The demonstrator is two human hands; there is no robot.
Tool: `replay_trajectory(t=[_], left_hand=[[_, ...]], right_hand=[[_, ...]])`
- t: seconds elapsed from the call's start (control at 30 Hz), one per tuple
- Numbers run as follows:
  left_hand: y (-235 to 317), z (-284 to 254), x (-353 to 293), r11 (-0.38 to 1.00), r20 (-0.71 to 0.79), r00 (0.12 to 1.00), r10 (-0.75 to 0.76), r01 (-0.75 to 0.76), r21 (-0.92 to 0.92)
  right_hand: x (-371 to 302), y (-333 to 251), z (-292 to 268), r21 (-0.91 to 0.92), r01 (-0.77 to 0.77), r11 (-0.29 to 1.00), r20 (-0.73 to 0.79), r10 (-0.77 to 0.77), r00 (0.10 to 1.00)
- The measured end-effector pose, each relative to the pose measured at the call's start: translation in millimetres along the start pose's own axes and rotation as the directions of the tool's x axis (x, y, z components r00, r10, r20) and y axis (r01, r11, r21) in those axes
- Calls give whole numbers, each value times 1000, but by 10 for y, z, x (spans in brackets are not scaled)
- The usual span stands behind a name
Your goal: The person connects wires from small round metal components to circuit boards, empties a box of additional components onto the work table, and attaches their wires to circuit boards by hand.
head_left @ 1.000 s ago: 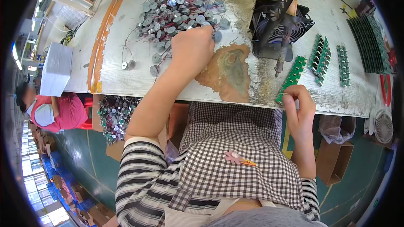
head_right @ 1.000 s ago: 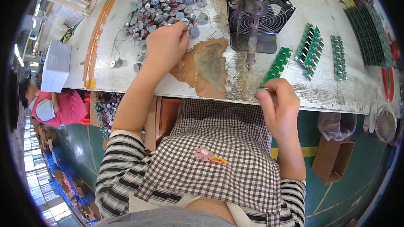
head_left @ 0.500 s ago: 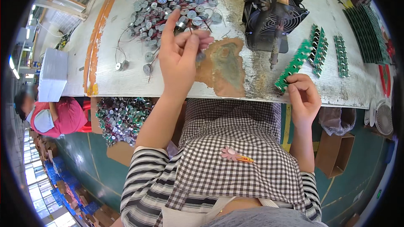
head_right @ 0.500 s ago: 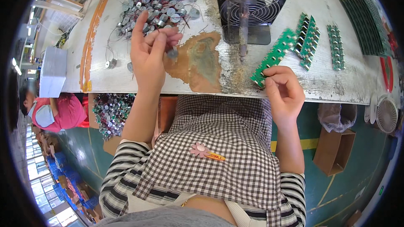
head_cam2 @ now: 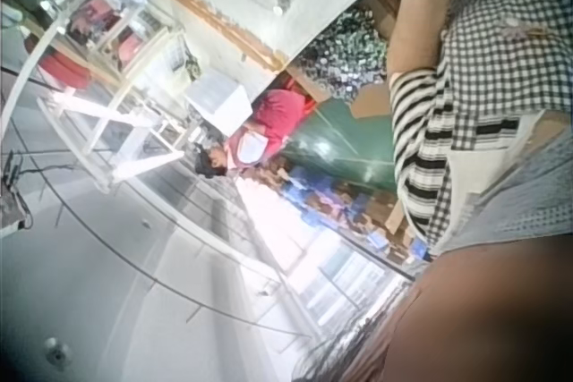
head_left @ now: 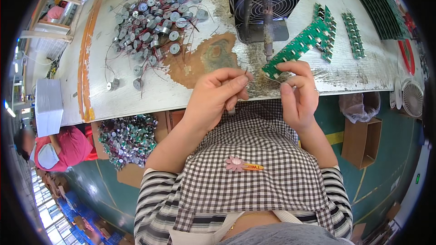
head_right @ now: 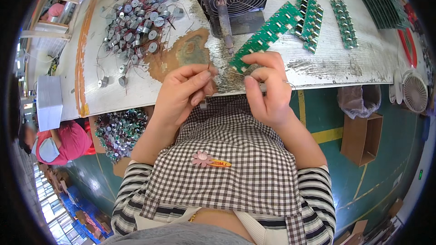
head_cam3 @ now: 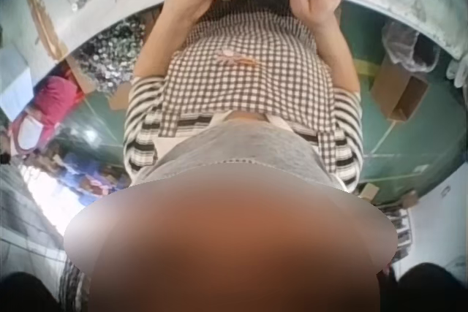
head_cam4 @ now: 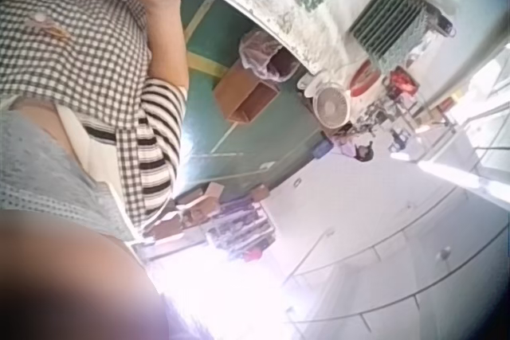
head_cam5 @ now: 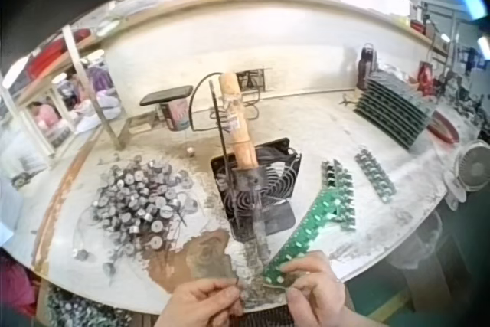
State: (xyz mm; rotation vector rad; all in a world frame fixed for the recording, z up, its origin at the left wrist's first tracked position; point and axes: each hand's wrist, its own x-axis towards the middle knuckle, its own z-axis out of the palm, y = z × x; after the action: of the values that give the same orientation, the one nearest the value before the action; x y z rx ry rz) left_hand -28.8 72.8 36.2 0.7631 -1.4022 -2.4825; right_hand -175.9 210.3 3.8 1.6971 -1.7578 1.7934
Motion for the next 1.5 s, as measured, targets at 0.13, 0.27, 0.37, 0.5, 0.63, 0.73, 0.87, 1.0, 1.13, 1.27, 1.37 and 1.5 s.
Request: replay_trajectory(t=[0.13,0.27,0.37,0.5,0.63,0.73,0.87,1.0,1.13,1.27,1.37,1.5], left_hand=[[19,40,42,1000,-61,998,1,-2,-18],[-8,40,80,995,-54,998,35,-39,-88],[-36,39,101,993,-6,997,71,-71,-99],[-32,59,111,996,-11,999,48,-49,-70],[15,97,139,998,-5,1000,31,-31,-52],[32,138,166,998,-29,999,41,-42,-39],[33,182,184,998,-49,997,65,-66,-15],[40,224,216,997,-75,995,73,-73,1],[63,267,266,991,-84,987,137,-136,17],[47,289,252,981,-105,977,184,-176,77],[5,285,216,981,-79,979,186,-181,66],[-29,269,210,979,-57,979,195,-190,79]], right_hand=[[17,-7,41,-46,40,998,-1,-40,999],[34,-22,46,-60,54,997,-2,-54,999],[39,-29,41,-21,53,998,-14,-53,999],[41,-17,30,36,47,998,-34,-46,998],[44,-16,40,41,20,999,-56,-18,998],[63,-13,39,39,20,999,-66,-18,998],[75,-18,36,25,40,999,-61,-39,997],[77,-16,39,6,36,999,-60,-36,998],[128,31,36,-36,43,998,-89,-46,995],[131,30,5,-52,88,995,-76,-92,993],[73,-1,10,-38,67,997,-64,-69,996],[23,-5,16,-26,35,999,-68,-37,997]])
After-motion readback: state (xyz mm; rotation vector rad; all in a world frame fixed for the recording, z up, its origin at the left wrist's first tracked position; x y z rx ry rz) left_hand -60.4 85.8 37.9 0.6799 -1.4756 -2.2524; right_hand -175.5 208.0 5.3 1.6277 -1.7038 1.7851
